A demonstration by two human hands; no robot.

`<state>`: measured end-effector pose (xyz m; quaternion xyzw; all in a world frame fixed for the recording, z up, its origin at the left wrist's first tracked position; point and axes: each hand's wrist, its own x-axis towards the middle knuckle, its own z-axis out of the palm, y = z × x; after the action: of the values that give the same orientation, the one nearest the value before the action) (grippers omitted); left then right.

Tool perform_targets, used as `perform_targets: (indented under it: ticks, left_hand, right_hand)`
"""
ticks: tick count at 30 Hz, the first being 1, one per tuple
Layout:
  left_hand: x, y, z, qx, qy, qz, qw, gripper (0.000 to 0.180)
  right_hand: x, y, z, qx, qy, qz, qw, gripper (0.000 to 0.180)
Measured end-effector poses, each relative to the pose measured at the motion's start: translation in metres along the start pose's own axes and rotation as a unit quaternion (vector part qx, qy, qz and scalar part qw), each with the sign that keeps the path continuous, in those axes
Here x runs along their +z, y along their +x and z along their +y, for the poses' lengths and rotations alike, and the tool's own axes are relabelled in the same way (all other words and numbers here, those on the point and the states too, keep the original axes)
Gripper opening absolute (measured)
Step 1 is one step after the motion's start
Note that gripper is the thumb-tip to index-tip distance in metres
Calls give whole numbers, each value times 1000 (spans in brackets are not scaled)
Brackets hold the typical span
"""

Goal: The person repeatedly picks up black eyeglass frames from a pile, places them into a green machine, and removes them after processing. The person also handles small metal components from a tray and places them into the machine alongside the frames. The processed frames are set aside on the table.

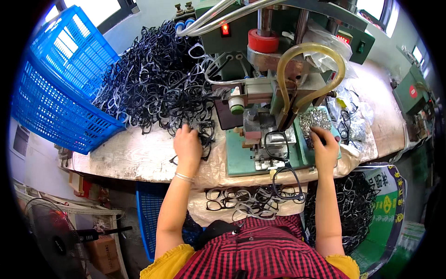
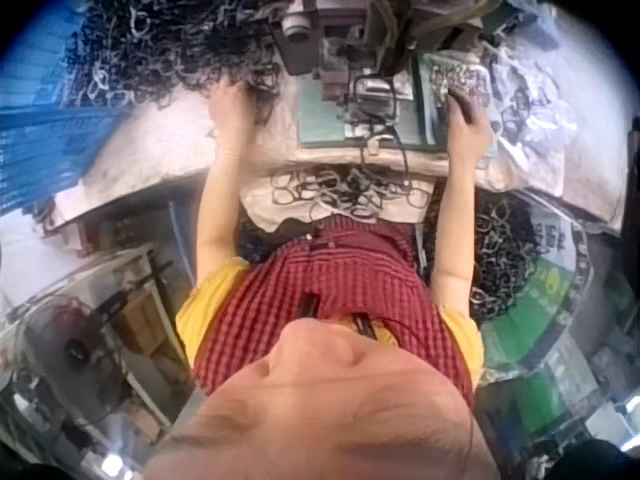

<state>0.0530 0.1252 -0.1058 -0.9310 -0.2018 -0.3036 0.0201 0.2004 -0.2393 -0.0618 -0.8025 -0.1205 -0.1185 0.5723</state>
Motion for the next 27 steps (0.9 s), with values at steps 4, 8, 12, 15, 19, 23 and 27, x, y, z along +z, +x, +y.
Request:
perform_targets:
  ticks: [4, 8, 12, 15, 19, 23, 27]
  left_hand:
    - [-16, -20, -33, -99, -111, 12, 989, 12]
    - [-48, -1, -45, -3, -115, 85, 990, 15]
    - [-61, 29, -28, -74, -399, 133, 904, 12]
    - [-59, 39, 0, -181, -601, 121, 769, 19]
    - [-56, 2, 33, -321, -595, 15, 737, 23]
    - [-96, 13, 73, -276, -755, 23, 595, 29]
    - [-171, 43, 129, 17, -632, 139, 762, 37]
  right_hand:
    - [-54, -28, 28, -133, -189, 109, 967, 12]
    - [-65, -35, 3, -115, -154, 78, 978, 13]
    - [-34, -20, -66, -129, 11, -27, 991, 14]
    - [2, 4, -89, -154, 71, -66, 983, 17]
    - [45, -5, -78, -61, 229, -60, 970, 36]
    - [44, -8, -82, -7, 309, -78, 948, 52]
    - [41, -12, -101, 27, 394, -120, 911, 54]
